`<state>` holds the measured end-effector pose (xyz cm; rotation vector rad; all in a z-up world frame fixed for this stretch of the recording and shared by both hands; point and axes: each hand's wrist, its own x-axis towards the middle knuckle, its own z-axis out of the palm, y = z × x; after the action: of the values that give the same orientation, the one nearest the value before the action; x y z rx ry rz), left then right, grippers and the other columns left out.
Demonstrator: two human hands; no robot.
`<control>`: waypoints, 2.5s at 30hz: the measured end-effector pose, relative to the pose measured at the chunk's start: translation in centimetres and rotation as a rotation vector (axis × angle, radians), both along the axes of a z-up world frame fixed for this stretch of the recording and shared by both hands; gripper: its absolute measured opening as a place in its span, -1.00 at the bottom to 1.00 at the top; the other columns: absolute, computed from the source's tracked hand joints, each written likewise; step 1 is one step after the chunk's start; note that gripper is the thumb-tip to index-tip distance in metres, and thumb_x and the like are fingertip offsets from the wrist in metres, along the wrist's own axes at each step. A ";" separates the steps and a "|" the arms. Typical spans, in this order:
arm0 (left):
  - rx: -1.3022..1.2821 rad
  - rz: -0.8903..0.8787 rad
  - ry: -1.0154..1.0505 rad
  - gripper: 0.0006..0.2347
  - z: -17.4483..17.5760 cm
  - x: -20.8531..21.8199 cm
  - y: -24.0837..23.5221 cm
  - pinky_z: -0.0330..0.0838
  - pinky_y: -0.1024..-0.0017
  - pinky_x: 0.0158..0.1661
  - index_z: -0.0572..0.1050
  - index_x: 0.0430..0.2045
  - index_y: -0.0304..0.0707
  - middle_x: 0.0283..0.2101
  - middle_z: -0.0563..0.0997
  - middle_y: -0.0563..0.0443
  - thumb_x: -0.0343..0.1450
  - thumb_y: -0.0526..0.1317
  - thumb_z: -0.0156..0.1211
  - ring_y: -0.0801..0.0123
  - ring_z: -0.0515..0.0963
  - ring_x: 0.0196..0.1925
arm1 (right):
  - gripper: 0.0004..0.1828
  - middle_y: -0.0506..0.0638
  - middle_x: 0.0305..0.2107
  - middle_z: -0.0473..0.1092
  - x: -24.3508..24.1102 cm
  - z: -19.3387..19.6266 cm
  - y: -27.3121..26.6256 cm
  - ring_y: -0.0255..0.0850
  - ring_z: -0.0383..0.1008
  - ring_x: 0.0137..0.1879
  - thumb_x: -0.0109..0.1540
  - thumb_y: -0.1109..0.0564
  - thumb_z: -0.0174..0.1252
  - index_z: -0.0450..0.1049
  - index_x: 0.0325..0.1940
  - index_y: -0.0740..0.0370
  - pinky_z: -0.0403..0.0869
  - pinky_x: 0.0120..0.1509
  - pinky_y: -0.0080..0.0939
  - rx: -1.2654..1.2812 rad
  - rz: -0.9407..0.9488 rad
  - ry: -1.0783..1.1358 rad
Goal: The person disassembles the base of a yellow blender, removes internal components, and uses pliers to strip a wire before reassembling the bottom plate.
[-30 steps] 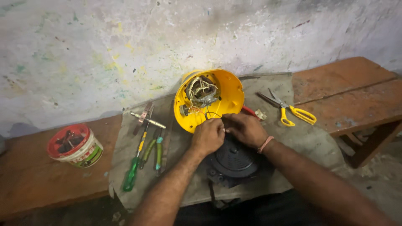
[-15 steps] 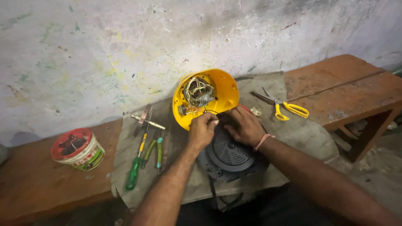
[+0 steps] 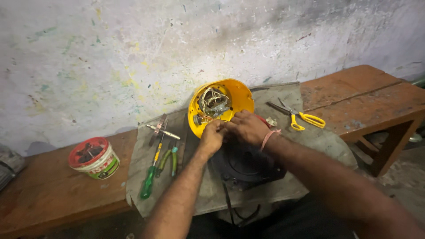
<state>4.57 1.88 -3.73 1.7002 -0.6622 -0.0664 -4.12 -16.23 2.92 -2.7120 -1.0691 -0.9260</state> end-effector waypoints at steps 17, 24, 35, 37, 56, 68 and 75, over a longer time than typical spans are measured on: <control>0.106 0.296 -0.515 -0.94 4.3 -3.1 -0.5 0.49 0.16 -0.31 0.55 -0.50 -0.34 -0.45 0.64 -0.22 0.28 -0.37 0.32 -0.03 0.66 -0.37 | -0.76 0.30 -0.35 0.53 4.6 -0.9 1.2 0.22 0.58 -0.14 0.06 0.18 0.24 0.50 -0.21 0.29 0.52 -0.05 0.10 0.824 -0.395 0.328; 0.086 0.153 -0.655 -0.91 3.9 -3.5 -0.1 0.51 0.20 -0.20 0.62 -0.38 -0.38 -0.29 0.65 -0.24 0.30 -0.41 0.28 -0.03 0.66 -0.21 | -0.74 0.36 -0.34 0.52 4.8 -2.4 0.7 0.31 0.54 -0.13 0.10 0.19 0.22 0.49 -0.16 0.32 0.48 -0.03 0.17 0.704 -0.394 0.268; 0.093 0.160 -0.375 -0.88 2.5 -3.7 0.1 0.58 0.33 -0.27 0.65 -0.33 -0.35 -0.38 0.72 -0.17 0.34 -0.31 0.32 0.21 0.74 -0.35 | -0.71 0.23 -0.32 0.48 1.2 -4.2 -2.1 0.14 0.54 -0.18 0.19 0.09 0.30 0.49 -0.11 0.33 0.47 -0.06 0.04 0.873 -0.326 0.169; 0.109 0.146 -0.391 -0.88 2.0 -3.5 0.2 0.58 0.34 -0.26 0.64 -0.34 -0.34 -0.37 0.72 -0.16 0.33 -0.30 0.32 0.22 0.75 -0.33 | -0.66 0.20 -0.29 0.46 -1.2 -3.7 -1.7 0.14 0.51 -0.12 0.10 0.16 0.29 0.46 -0.08 0.33 0.46 -0.04 0.03 0.710 -0.157 0.210; 0.196 0.182 -0.344 -0.90 1.3 -3.6 0.0 0.56 0.26 -0.22 0.59 -0.34 -0.37 -0.35 0.70 -0.22 0.35 -0.33 0.28 0.08 0.73 -0.28 | -0.78 0.01 -0.29 0.46 -0.9 -0.6 -0.5 0.02 0.43 -0.07 0.11 0.16 0.19 0.59 -0.16 0.10 0.42 0.04 -0.02 0.131 -0.011 0.048; 0.244 0.129 -0.555 -0.95 3.7 -4.1 1.1 0.48 0.13 -0.20 0.53 -0.43 -0.36 -0.37 0.60 -0.21 0.30 -0.42 0.19 -0.08 0.62 -0.25 | -0.74 0.09 -0.03 0.44 1.3 0.4 -5.6 0.08 0.36 0.13 0.11 0.08 0.18 0.53 -0.12 0.11 0.36 0.19 0.04 -0.079 -0.038 -0.007; 0.139 0.170 -0.447 -0.92 3.2 -3.9 0.6 0.54 0.28 -0.23 0.58 -0.35 -0.35 -0.35 0.66 -0.19 0.34 -0.37 0.29 0.11 0.69 -0.29 | -0.36 0.23 -0.12 0.43 -0.3 -4.6 -2.3 0.21 0.43 0.06 -0.04 -0.05 0.46 0.45 -0.01 0.32 0.41 0.13 0.13 0.591 -0.130 0.197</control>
<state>0.66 2.52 -0.50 1.9188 -0.8523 0.4074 -4.41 -18.56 -1.70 -2.3262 -0.4833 -0.8064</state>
